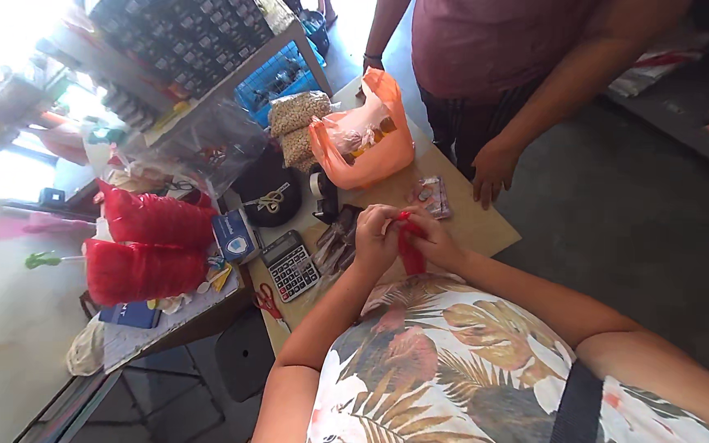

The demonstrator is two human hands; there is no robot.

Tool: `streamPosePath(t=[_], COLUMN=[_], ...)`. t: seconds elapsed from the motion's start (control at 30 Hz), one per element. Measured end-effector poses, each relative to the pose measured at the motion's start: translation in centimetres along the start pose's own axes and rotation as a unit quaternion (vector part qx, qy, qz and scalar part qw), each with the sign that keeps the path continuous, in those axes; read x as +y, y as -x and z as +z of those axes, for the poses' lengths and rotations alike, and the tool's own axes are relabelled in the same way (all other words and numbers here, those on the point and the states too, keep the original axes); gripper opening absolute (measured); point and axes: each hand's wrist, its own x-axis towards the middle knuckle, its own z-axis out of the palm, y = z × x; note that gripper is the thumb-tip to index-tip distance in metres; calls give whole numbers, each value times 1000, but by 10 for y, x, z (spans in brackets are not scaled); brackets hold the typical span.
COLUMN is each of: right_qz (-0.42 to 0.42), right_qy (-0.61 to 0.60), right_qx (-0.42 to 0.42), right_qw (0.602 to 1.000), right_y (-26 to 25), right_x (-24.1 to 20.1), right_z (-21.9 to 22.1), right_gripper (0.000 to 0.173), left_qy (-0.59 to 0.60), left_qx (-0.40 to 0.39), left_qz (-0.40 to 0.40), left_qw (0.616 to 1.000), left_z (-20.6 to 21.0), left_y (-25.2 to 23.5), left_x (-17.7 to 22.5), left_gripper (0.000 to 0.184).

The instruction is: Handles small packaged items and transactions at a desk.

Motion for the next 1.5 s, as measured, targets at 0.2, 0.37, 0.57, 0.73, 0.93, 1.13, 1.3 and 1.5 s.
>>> streamPosePath(t=[0.2, 0.37, 0.57, 0.73, 0.93, 1.13, 1.3, 1.5], right_qz=[47, -51, -230, -263, -216, -133, -190, -30], right_qy=[-50, -52, -52, 34, 142, 192, 245, 434], right_qx=[76, 109, 131, 111, 18, -74, -116, -287], right_qw=[995, 991, 963, 958, 966, 970, 944, 854], right_y=[-26, -79, -177, -241, -274, -292, -314, -311], right_x=[-26, -62, -96, -88, -71, -74, -43, -62], right_z=[-11, -35, -43, -35, -37, -34, -16, 6], right_gripper=[29, 32, 32, 29, 24, 25, 24, 31], left_qy=[-26, -48, -157, -218, -174, 93, 225, 218], left_qx=[-25, 43, 108, 49, 84, 242, 275, 276], left_qz=[-165, -254, -224, -337, -377, -357, -325, -307], left_qw=[986, 965, 956, 915, 906, 897, 877, 885], left_z=[-12, -45, -89, -82, -80, -77, -74, -72], left_y=[17, 20, -84, -153, -174, -158, -156, -157], left_x=[-8, -27, -55, -66, -78, -102, -101, -93], left_gripper=[51, 59, 72, 72, 26, 25, 19, 20])
